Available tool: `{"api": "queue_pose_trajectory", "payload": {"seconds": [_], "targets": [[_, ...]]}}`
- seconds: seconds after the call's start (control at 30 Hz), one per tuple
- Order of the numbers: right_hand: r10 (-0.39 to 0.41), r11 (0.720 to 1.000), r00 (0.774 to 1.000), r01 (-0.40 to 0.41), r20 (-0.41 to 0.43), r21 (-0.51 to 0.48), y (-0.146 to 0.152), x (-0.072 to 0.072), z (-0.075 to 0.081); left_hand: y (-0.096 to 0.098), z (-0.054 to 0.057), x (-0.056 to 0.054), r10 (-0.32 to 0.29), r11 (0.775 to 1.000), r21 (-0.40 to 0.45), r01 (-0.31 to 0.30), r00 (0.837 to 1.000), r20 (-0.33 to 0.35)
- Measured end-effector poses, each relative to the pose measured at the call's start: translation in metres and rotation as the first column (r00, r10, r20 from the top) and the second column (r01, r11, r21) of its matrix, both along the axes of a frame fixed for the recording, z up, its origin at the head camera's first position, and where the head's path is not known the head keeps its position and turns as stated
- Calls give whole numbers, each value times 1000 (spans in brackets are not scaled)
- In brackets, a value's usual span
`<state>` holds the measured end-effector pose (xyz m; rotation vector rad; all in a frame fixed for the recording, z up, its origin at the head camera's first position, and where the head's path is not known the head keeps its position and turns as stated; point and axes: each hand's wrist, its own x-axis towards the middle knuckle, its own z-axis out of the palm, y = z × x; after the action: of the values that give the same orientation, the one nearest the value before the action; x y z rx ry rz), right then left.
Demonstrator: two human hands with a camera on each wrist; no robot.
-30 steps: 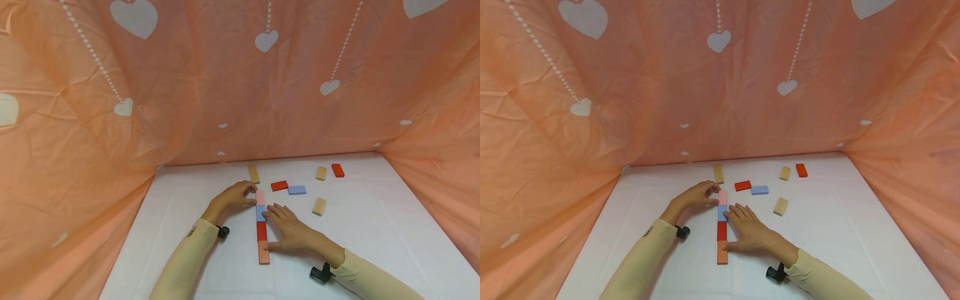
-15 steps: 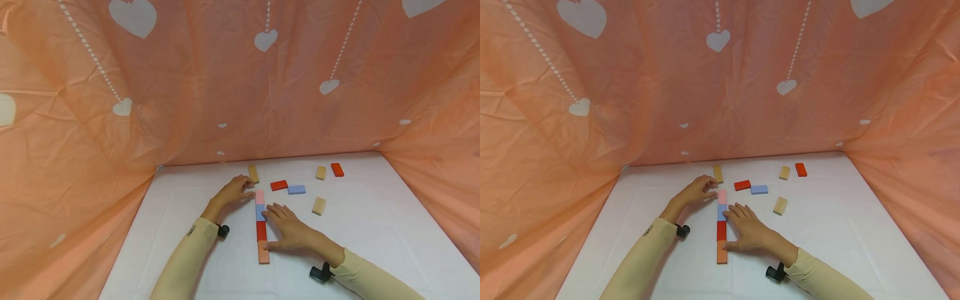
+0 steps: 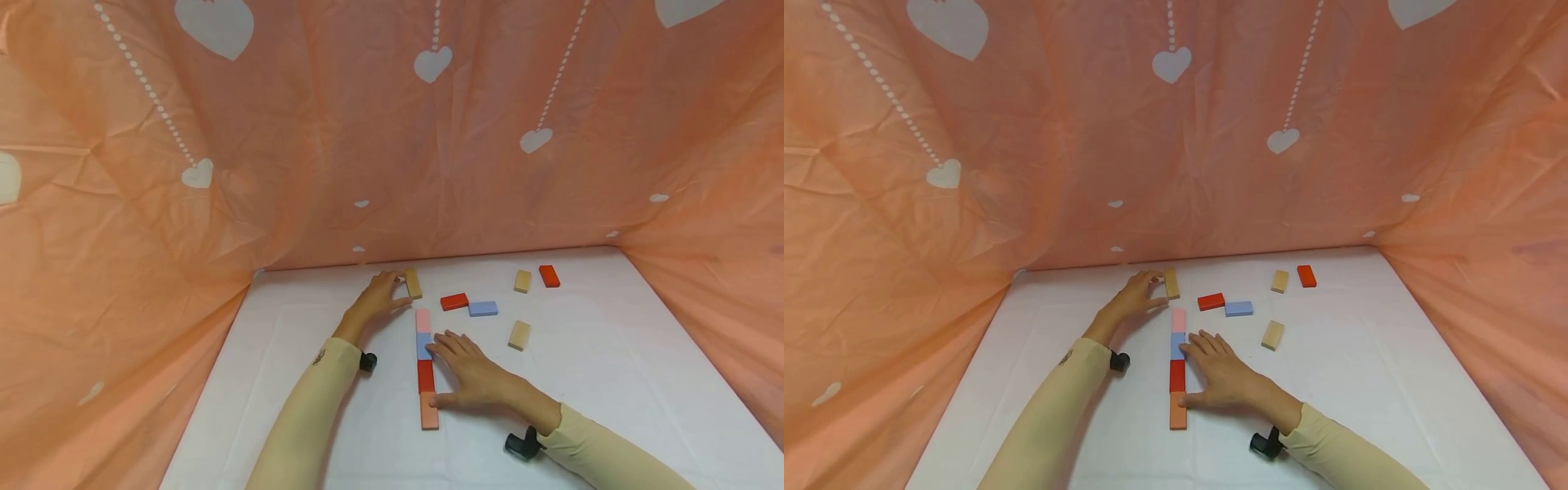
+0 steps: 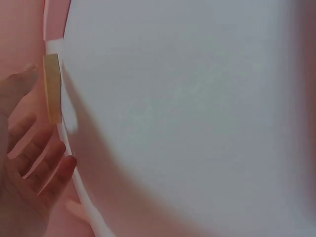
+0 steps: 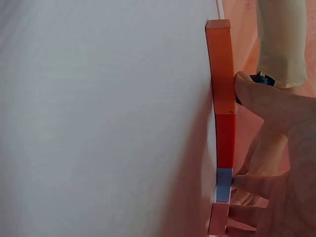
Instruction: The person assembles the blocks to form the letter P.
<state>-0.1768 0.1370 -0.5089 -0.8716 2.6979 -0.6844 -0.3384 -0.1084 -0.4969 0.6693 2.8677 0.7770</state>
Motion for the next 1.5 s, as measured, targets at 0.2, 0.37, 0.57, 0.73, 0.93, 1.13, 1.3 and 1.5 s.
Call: {"api": "queue_pose_trajectory", "payload": {"seconds": [0.2,0.37,0.57,0.73,0.93,1.13,1.3,1.5], "targets": [[1,1000,1000,-1,3,0,0,0,-1,1,0,-6,24,1000,-12,-23,999,33],[0,1000,1000,0,1,3,1,0,-1,4,2,-8,37,999,-11,-36,998,48],[1,1000,1000,-1,4,-2,1,-1,-2,6,7,-10,52,998,-33,-50,996,77],[-3,1000,1000,3,2,3,1,-2,-2,7,9,-13,57,997,-67,-50,993,101],[-2,1000,1000,2,2,2,1,-2,-3,7,8,-15,65,996,-71,-57,991,119],[7,1000,1000,-7,1,1,1,-1,-4,5,8,-11,90,996,-13,-89,983,163],[5,1000,1000,-5,1,10,1,-2,-4,3,10,-13,73,997,-15,-72,975,209],[1,1000,1000,-1,3,6,1,-2,-2,4,14,-15,15,999,-33,-7,974,225]]}}
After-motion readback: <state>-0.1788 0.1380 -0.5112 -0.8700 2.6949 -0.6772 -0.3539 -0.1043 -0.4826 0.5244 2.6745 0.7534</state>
